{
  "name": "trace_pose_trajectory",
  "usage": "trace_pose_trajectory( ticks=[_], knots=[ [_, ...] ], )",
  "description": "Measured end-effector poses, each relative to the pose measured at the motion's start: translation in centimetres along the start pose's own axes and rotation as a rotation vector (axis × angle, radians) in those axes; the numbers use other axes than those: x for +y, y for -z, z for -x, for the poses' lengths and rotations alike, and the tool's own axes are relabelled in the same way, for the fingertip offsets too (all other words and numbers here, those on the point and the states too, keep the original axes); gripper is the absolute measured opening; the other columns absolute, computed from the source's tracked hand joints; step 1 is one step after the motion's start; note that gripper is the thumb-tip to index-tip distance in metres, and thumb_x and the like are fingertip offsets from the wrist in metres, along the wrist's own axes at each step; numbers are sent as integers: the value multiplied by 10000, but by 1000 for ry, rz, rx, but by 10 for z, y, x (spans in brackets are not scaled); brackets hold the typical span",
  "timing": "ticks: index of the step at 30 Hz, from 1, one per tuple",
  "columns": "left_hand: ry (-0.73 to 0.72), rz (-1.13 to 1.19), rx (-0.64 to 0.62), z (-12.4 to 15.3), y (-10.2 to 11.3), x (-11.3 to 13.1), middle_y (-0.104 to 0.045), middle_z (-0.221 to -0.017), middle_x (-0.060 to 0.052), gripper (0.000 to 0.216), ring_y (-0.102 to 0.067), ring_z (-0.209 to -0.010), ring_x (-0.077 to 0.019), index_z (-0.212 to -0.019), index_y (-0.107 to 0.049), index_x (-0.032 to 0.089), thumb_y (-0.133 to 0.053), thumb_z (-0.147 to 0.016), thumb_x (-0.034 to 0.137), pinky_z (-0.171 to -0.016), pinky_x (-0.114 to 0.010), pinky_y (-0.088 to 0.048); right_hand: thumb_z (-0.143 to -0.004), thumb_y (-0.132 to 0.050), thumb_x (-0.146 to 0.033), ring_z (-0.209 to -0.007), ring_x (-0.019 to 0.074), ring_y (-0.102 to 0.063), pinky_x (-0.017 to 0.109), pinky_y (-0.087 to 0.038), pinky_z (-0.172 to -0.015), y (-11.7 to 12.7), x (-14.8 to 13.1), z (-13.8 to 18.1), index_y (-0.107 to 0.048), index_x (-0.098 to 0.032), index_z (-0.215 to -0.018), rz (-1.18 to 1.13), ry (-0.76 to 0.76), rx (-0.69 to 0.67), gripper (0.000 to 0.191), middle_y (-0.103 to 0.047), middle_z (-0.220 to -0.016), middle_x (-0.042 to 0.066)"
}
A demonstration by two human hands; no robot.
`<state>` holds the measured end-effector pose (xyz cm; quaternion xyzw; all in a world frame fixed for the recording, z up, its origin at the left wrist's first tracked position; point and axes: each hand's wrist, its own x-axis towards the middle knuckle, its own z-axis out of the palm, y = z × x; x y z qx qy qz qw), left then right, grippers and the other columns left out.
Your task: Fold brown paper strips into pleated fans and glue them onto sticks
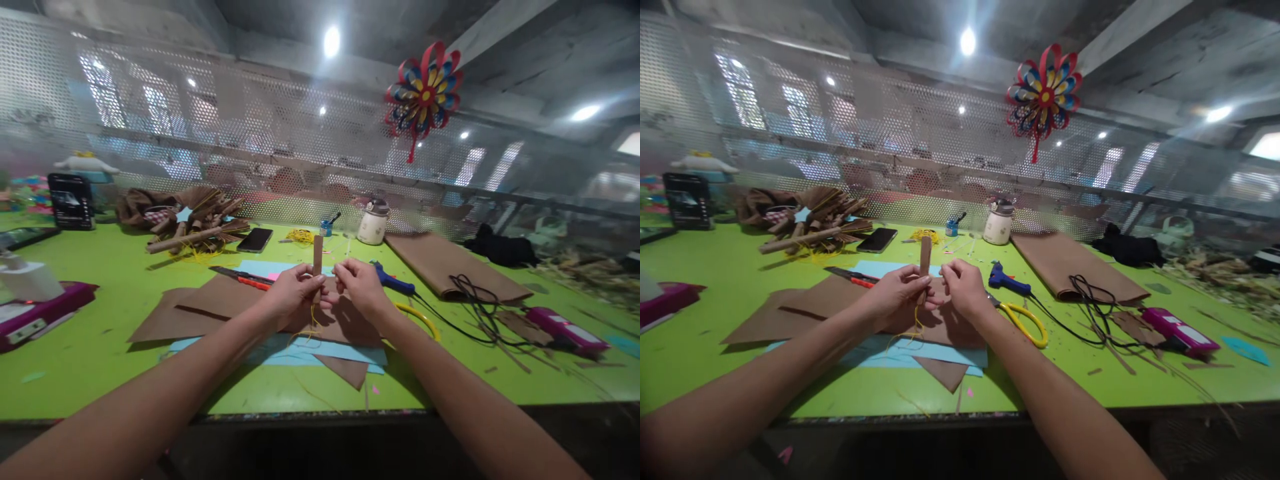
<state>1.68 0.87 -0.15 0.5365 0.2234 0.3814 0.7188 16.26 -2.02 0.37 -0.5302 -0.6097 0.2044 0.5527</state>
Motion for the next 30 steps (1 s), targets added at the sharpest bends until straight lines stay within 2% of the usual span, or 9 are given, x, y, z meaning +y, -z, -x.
trace_pose_trajectory(
  ticks=[5, 9, 11, 14, 17, 21, 26, 30],
  knots=[
    [2, -5, -9, 0, 3, 4, -610, -670, -25, 116, -641, -604, -158, -844, -492, 137, -582, -776, 166, -636, -344, -541, -678, -593, -312, -536, 113, -526, 261, -429, -552, 2, -7, 2, -594, -133, -730, -244, -100, -152, 187, -586, -603, 8],
    [47, -9, 37, 2, 2, 13, -622, -685, -37, 114, -642, -618, -159, -850, -502, 136, -582, -780, 178, -649, -344, -533, -615, -642, -263, -602, 119, -554, 290, -448, -645, 10, -15, 4, -624, -130, -752, -255, -115, -143, 191, -617, -656, 16],
    [60, -14, 77, 3, 2, 16, -633, -701, -47, 114, -641, -625, -153, -853, -512, 133, -582, -781, 187, -657, -326, -525, -615, -654, -268, -664, 130, -563, 300, -443, -696, 14, -17, 3, -638, -137, -756, -185, -56, -122, 193, -629, -711, 26],
    [28, -16, 91, 3, 3, 16, -637, -701, -52, 109, -623, -611, -123, -823, -532, 123, -595, -772, 197, -620, -253, -504, -686, -615, -355, -733, 148, -560, 298, -426, -728, 13, -17, 4, -654, -140, -732, 27, 47, -97, 223, -631, -755, 48],
    [-20, 10, 109, 0, 5, 12, -628, -676, -35, 107, -590, -575, -87, -785, -551, 121, -623, -745, 189, -563, -189, -473, -721, -557, -482, -715, 156, -549, 283, -414, -668, 3, -16, 9, -653, -139, -723, 254, 64, -100, 356, -620, -753, 69],
    [-19, 30, 163, -3, 9, 9, -650, -768, -73, 115, -615, -648, -130, -780, -560, 120, -636, -724, 186, -604, -240, -497, -705, -547, -538, -650, 150, -517, 260, -363, -578, -10, -19, 17, -632, -148, -671, 456, 66, -95, 400, -610, -718, 66],
    [-4, 69, 128, -3, 8, 13, -647, -735, -66, 96, -603, -604, -121, -783, -568, 114, -625, -726, 167, -540, -217, -488, -759, -526, -374, -604, 121, -503, 228, -365, -568, -15, -22, 20, -618, -144, -672, 223, 5, -186, 263, -605, -639, 15],
    [32, 121, 105, 1, 5, 18, -659, -756, -64, 99, -611, -634, -125, -791, -571, 123, -618, -733, 188, -595, -244, -509, -750, -518, -325, -668, 131, -527, 241, -395, -632, -15, -16, 18, -612, -132, -679, 32, -43, -192, 227, -637, -735, 32]
  ],
)
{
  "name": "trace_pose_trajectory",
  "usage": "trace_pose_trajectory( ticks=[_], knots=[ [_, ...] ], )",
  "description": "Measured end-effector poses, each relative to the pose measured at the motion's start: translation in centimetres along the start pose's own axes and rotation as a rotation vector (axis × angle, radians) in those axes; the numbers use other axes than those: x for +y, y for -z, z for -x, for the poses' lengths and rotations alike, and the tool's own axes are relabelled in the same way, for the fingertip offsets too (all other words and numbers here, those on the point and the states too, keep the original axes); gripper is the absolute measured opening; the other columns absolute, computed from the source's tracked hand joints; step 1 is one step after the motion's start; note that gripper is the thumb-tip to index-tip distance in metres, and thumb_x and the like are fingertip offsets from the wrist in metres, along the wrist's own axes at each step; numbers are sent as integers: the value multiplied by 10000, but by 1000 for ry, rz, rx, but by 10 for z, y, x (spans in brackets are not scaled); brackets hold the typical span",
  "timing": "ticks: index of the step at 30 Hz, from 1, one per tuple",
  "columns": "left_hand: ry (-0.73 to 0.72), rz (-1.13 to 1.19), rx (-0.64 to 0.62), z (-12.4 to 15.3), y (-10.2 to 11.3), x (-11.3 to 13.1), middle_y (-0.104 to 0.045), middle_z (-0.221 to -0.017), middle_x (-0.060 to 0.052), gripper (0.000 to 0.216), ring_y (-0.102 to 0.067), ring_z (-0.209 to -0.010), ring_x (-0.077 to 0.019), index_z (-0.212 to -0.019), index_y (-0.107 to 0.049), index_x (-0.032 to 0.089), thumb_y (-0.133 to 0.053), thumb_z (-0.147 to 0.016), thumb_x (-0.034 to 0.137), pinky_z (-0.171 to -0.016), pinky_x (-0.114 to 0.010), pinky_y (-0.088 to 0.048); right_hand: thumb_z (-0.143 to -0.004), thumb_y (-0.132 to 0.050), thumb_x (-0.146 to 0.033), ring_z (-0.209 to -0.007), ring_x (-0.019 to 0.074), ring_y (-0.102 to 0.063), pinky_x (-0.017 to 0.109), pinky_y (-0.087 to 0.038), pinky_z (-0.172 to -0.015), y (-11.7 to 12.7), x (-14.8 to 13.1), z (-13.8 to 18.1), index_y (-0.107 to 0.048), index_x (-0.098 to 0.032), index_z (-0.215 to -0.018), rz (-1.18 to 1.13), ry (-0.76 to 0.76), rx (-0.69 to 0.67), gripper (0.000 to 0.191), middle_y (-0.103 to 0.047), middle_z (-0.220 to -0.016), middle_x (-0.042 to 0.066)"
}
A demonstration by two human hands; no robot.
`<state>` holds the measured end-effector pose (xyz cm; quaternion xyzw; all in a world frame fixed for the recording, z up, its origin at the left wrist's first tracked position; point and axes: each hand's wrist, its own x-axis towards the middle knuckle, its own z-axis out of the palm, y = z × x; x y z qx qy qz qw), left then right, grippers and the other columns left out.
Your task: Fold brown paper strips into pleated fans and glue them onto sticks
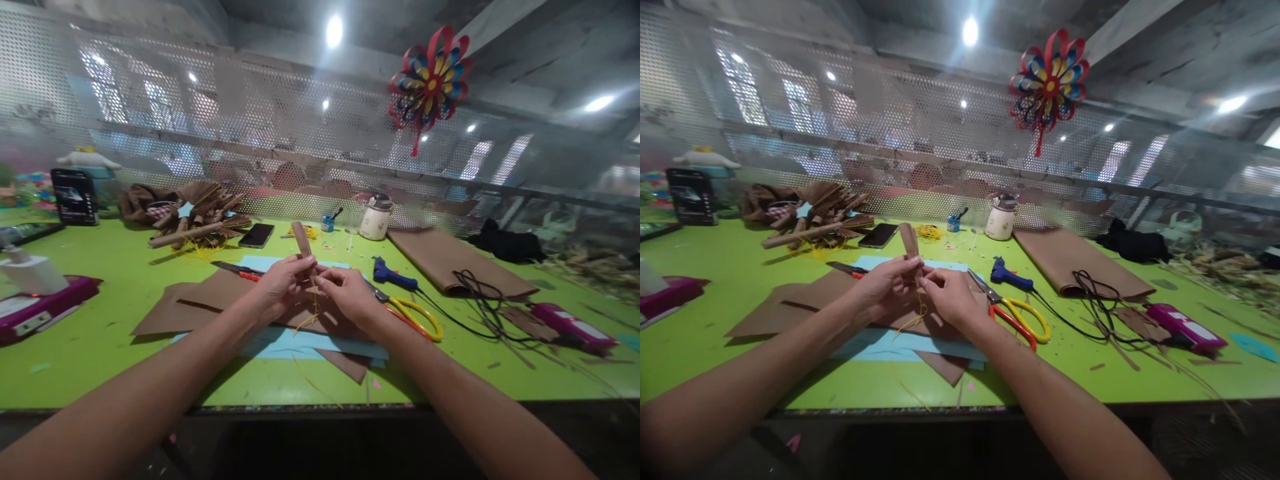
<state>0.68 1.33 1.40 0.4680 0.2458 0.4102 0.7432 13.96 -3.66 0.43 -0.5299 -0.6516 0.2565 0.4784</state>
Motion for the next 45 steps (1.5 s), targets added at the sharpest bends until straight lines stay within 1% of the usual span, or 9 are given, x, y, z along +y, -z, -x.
trace_pose_trajectory(
  ticks=[3, 10, 15, 22, 27, 34, 36, 40, 45],
  knots=[
    [22, 5, 11, 2, -1, 3, -672, -788, -68, 104, -622, -692, -128, -798, -591, 128, -606, -744, 216, -652, -235, -505, -727, -529, -309, -702, 140, -538, 246, -395, -636, 1, 3, -2, -596, -139, -654, -71, -4, 9, 197, -650, -805, 43],
    [38, 11, -72, -1, 3, 5, -677, -861, -99, 187, -621, -775, -151, -855, -641, 99, -527, -779, 226, -741, -262, -481, -723, -513, -295, -590, 120, -488, 228, -369, -557, 3, 2, -1, -545, -154, -574, -115, -11, 30, 207, -554, -568, 1],
    [3, -39, -80, 0, 4, 5, -667, -882, -121, 170, -617, -792, -186, -848, -631, 88, -526, -778, 203, -768, -325, -469, -730, -488, -274, -549, 109, -470, 224, -376, -550, 5, 2, -1, -543, -155, -581, -67, -11, 9, 199, -519, -538, -13],
    [-26, -53, -16, -3, 8, 4, -637, -767, -44, 85, -585, -694, -111, -800, -621, 105, -609, -722, 139, -680, -218, -451, -753, -482, -270, -591, 112, -482, 218, -359, -560, 8, 0, 2, -588, -151, -656, 179, 112, 39, 187, -560, -612, -2],
    [9, -59, -40, -5, 10, 5, -609, -732, -27, 104, -556, -658, -97, -801, -628, 103, -631, -712, 157, -618, -198, -432, -769, -489, -270, -602, 111, -476, 223, -363, -588, 7, -8, 6, -577, -145, -658, 200, 174, 23, 190, -563, -630, 2],
    [-1, -33, -44, -3, 9, 7, -623, -735, -42, 114, -555, -655, -108, -800, -639, 98, -632, -706, 162, -660, -231, -425, -801, -492, -309, -552, 93, -445, 210, -340, -544, 9, -18, 12, -537, -156, -576, 198, 265, -174, 275, -519, -584, -17],
    [-8, -52, -54, -3, 10, 7, -617, -716, -33, 118, -545, -636, -97, -800, -647, 100, -637, -703, 167, -641, -216, -415, -802, -496, -343, -540, 94, -427, 217, -330, -538, 13, -16, 9, -524, -158, -551, 221, 271, -90, 313, -499, -560, -18],
    [-22, -116, -96, -3, 8, 4, -613, -701, -22, 100, -524, -612, -80, -764, -654, 108, -649, -699, 184, -597, -191, -397, -790, -501, -398, -530, 108, -409, 234, -324, -527, 24, -5, -2, -520, -159, -570, 228, 204, 215, 326, -478, -526, -13],
    [7, -97, -141, -1, 4, -2, -608, -716, -31, 90, -525, -636, -81, -761, -647, 100, -645, -702, 169, -617, -193, -413, -784, -503, -379, -548, 115, -449, 234, -353, -540, 26, 1, -8, -529, -158, -646, 172, 168, 245, 262, -526, -570, -3]
  ],
)
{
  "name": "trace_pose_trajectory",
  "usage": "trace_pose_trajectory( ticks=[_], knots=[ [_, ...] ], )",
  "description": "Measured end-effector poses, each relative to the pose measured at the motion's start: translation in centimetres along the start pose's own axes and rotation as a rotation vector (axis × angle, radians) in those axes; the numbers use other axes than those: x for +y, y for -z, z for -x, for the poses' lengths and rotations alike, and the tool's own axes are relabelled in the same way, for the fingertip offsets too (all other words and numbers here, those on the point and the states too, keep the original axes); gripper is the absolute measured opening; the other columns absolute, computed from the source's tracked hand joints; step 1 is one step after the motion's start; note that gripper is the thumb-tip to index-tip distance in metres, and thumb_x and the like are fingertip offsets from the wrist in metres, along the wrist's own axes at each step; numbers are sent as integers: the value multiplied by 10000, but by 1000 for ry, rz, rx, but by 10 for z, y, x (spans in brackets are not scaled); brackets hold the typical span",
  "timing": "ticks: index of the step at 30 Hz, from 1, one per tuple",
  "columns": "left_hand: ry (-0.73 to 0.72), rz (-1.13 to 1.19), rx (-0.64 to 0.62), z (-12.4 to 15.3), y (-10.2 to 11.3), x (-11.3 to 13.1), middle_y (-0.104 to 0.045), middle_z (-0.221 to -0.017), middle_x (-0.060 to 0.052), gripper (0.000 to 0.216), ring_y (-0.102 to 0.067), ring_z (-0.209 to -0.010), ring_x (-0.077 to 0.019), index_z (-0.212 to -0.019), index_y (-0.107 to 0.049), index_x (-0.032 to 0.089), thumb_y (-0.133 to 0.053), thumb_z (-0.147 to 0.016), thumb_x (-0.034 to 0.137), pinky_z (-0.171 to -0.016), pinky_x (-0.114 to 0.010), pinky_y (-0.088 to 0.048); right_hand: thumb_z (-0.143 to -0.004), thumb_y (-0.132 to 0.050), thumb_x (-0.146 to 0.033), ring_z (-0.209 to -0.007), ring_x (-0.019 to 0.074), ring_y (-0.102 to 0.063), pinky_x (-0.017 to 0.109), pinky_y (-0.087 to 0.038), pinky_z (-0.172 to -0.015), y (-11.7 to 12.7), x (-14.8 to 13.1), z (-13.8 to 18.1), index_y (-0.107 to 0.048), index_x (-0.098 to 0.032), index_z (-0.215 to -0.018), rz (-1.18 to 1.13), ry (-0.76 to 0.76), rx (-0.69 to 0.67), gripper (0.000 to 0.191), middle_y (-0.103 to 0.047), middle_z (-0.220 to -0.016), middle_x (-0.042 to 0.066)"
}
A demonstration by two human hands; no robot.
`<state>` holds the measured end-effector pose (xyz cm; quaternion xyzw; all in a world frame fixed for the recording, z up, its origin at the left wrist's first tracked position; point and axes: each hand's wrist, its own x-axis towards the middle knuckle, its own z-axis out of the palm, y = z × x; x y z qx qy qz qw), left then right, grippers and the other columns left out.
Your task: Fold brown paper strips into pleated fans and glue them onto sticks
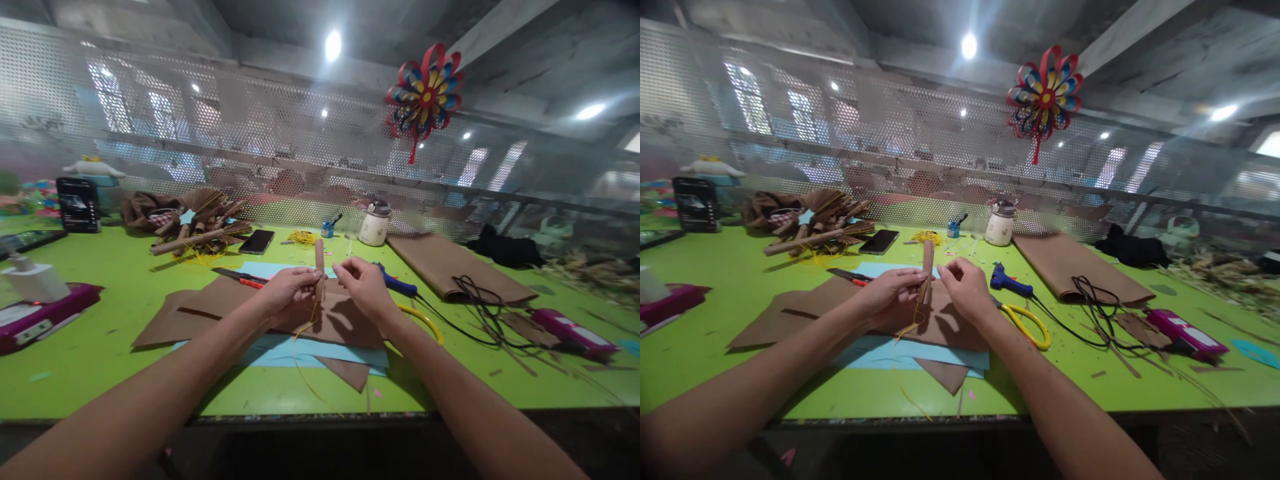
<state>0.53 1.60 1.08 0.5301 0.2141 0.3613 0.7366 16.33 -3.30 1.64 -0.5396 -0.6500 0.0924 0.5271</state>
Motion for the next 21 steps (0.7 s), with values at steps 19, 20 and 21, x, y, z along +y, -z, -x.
trace_pose_trajectory(
  ticks=[19, 20, 21],
  knots=[
    [65, 80, -114, 0, 2, -3, -626, -769, -58, 138, -583, -652, -95, -865, -610, 102, -595, -729, 85, -628, -207, -458, -795, -474, -322, -558, 120, -483, 242, -371, -549, -8, -1, 5, -536, -163, -660, -1, -9, -61, 218, -549, -599, 5],
    [58, 75, -96, 0, 2, -2, -622, -761, -54, 136, -582, -650, -93, -860, -610, 101, -605, -725, 89, -627, -206, -456, -797, -466, -314, -538, 117, -474, 240, -361, -536, -7, 1, 4, -531, -164, -658, -7, -19, -49, 215, -535, -574, -3],
    [53, 65, -69, -1, 3, -1, -617, -745, -47, 130, -577, -641, -89, -848, -611, 98, -616, -718, 93, -623, -201, -452, -794, -468, -309, -514, 113, -460, 237, -348, -518, -6, 2, 4, -531, -166, -663, -14, -31, -33, 204, -513, -543, -14]
  ],
)
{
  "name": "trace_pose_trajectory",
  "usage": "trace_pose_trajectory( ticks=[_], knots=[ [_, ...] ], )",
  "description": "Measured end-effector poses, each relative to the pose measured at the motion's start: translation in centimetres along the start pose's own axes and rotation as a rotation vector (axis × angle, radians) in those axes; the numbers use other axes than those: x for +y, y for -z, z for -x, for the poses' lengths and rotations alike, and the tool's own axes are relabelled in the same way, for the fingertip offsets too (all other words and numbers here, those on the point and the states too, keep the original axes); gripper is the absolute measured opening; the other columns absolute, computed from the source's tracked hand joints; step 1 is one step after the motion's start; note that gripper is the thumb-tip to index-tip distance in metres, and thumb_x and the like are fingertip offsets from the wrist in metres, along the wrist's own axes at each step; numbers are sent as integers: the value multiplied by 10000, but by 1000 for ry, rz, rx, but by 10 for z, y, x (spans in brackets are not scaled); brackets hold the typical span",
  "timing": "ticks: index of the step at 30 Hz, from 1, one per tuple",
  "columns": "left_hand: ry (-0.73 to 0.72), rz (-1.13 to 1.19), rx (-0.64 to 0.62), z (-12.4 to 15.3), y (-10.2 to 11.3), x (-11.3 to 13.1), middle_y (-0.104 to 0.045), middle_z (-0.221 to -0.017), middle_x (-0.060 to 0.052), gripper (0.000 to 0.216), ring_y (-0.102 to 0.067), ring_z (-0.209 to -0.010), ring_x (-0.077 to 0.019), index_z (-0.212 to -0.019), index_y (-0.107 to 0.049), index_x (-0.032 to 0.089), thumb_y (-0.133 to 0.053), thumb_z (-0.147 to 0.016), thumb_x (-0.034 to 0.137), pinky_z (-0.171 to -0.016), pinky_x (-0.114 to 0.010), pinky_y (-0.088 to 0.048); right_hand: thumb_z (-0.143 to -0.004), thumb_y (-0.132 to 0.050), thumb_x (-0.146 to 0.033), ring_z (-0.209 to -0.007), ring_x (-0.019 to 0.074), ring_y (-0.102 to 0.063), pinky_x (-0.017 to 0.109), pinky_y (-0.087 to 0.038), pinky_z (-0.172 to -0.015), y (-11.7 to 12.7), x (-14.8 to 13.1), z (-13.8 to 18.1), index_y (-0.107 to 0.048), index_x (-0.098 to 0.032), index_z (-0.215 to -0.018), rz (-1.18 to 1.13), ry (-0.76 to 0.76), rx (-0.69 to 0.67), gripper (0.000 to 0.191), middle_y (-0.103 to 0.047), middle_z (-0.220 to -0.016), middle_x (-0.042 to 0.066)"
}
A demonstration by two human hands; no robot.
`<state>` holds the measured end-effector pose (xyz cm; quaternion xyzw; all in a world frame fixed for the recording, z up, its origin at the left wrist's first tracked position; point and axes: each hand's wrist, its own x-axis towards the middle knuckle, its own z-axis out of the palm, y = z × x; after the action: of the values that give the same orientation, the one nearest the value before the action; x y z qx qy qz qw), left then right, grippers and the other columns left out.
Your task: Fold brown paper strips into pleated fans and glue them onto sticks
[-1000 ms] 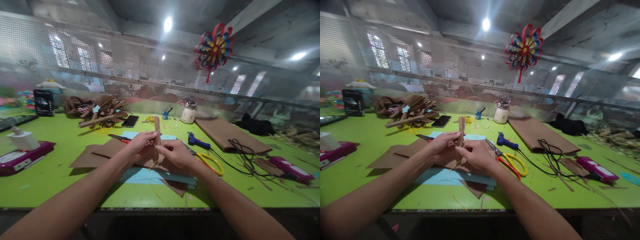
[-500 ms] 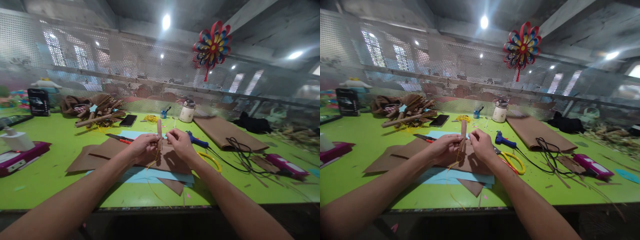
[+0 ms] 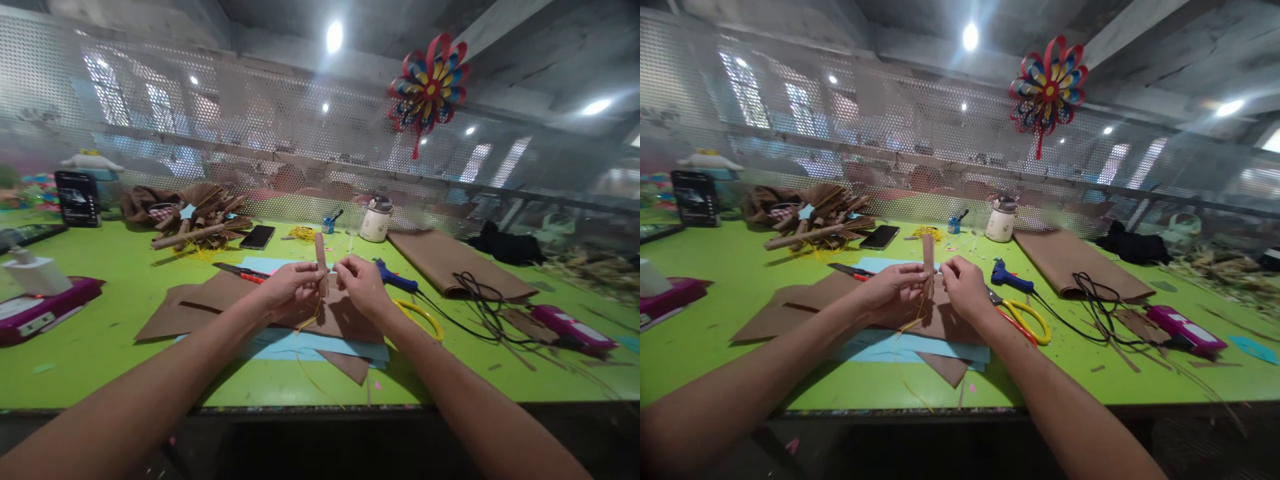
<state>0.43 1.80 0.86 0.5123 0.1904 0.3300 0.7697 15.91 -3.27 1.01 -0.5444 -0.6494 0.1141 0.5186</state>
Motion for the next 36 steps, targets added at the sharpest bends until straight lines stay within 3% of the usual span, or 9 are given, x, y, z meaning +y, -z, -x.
trace_pose_trajectory(
  ticks=[6, 12, 17, 21, 30, 36],
  knots=[
    [-30, -47, 137, 1, 2, 11, -607, -731, -27, 111, -566, -620, -77, -830, -609, 110, -626, -721, 123, -607, -186, -432, -728, -548, -291, -415, 87, -320, 223, -269, -442, 5, 1, -2, -596, -153, -828, -60, -35, 63, 177, -343, -448, -78],
    [-93, 14, 56, 5, -2, 20, -614, -743, -41, 85, -583, -708, -104, -844, -602, 112, -545, -785, 133, -665, -196, -441, -739, -561, -379, -634, 129, -522, 247, -416, -604, 2, -2, -3, -625, -133, -784, -213, -6, -52, 258, -604, -694, 38],
    [-118, 57, 94, 4, 0, 23, -608, -726, -25, 88, -564, -655, -85, -852, -604, 111, -553, -782, 127, -648, -195, -447, -791, -491, -456, -590, 115, -505, 239, -407, -584, -3, -10, 6, -607, -127, -683, -221, -11, -214, 366, -570, -615, 22],
    [-130, 82, 77, 3, 4, 22, -605, -717, -16, 93, -552, -628, -75, -843, -612, 105, -584, -763, 143, -602, -181, -441, -809, -488, -409, -610, 101, -494, 221, -390, -594, -4, -25, 16, -597, -140, -687, -142, 81, -308, 316, -568, -642, 5],
    [-107, 71, 87, 4, -1, 19, -624, -728, -14, 75, -565, -650, -74, -813, -625, 113, -604, -750, 147, -591, -165, -431, -789, -511, -420, -565, 100, -500, 224, -390, -550, -8, -24, 17, -581, -146, -694, -162, -15, -199, 299, -552, -606, 0],
    [-100, 46, 79, 4, -1, 18, -623, -712, -34, 87, -560, -631, -91, -802, -625, 98, -608, -744, 161, -576, -184, -438, -795, -503, -384, -544, 93, -513, 237, -425, -570, -10, -23, 17, -565, -142, -705, -407, -107, -276, 266, -549, -620, -3]
  ],
)
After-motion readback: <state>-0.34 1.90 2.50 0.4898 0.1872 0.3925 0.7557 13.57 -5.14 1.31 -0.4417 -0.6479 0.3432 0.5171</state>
